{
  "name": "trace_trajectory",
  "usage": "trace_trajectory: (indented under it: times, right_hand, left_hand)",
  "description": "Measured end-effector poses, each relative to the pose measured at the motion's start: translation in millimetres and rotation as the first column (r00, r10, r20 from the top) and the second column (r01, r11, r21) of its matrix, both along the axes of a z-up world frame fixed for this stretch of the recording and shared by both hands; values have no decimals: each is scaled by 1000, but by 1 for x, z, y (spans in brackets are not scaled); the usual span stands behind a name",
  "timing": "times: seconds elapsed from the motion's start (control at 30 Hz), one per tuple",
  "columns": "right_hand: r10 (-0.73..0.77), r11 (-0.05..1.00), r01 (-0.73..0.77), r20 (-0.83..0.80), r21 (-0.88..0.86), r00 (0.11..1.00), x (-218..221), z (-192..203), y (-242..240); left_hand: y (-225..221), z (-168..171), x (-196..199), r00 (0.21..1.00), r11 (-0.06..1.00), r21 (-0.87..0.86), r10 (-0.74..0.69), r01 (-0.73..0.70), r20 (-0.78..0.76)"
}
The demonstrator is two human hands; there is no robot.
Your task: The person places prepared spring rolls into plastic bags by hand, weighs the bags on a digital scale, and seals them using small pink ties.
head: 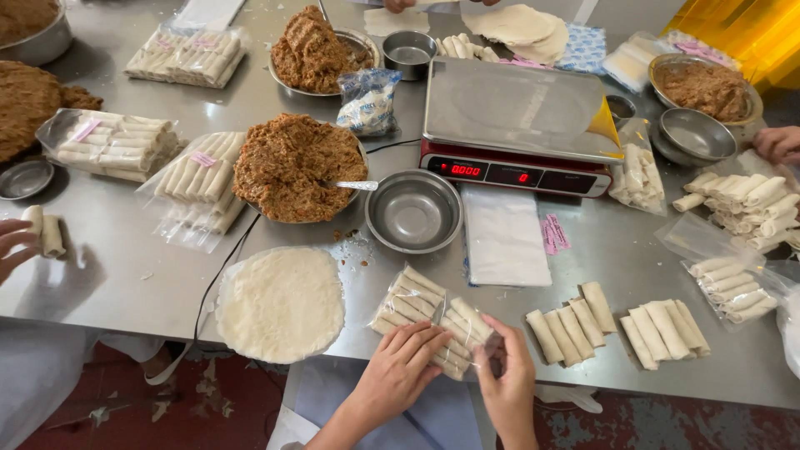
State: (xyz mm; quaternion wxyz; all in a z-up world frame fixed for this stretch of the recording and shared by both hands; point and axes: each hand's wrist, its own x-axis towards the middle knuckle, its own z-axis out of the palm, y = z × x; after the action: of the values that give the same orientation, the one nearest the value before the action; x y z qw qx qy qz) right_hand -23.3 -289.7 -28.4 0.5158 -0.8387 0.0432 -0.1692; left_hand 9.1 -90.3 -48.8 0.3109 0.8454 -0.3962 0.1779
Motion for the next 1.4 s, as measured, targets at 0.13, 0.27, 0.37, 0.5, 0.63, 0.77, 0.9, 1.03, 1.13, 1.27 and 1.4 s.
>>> trace_trajectory:
  times: [0.13,0.27,0.37,0.5,0.63,0.77,0.9,1.03,1.13,1.27,1.4]
  right_hand:
    - [21,1000,-22,-55,-11,998,-1,-1,-5]
    - [14,993,5,-165,114,986,-1,11,-19]
    - [69,997,-75,-216,-21,974,-2,8,-26]
    - [17,995,-39,-226,-92,974,-6,10,-29]
    - [-8,969,-22,-120,-247,993,-14,2,-40]
    - [-3,909,-29,-77,-416,997,-17,-5,-33]
    - [-77,812,48,-25,-582,997,-28,7,-54]
    - [-136,878,160,85,-450,987,-22,14,-93]
    - [-302,761,398,264,-512,916,-8,-1,-118]
    - [-227,643,398,333,-655,915,-9,13,-106]
    - [65,857,103,304,-505,950,-22,11,-47]
  left_hand:
    - [-2,-1,-1,1000,1000,7,8,-8,12]
    - [1,1,1,999,1000,16,-19,19,-37]
    - [-2,-1,1,1000,1000,12,-8,9,-24]
    - [-1,0,0,1000,1000,31,-1,1,-12]
    - [-1,-2,-1,999,999,35,-10,12,-43]
    - [-1,-2,1,998,999,29,-12,14,-66]
    - [6,14,-4,982,994,-72,-87,77,-165]
    - [14,21,-6,991,993,-110,-57,43,-123]
    - [21,24,-4,994,979,-204,-6,-17,-112]
    - [36,33,4,986,960,-245,104,-134,-131]
    - [45,27,22,941,951,-236,120,-201,-317]
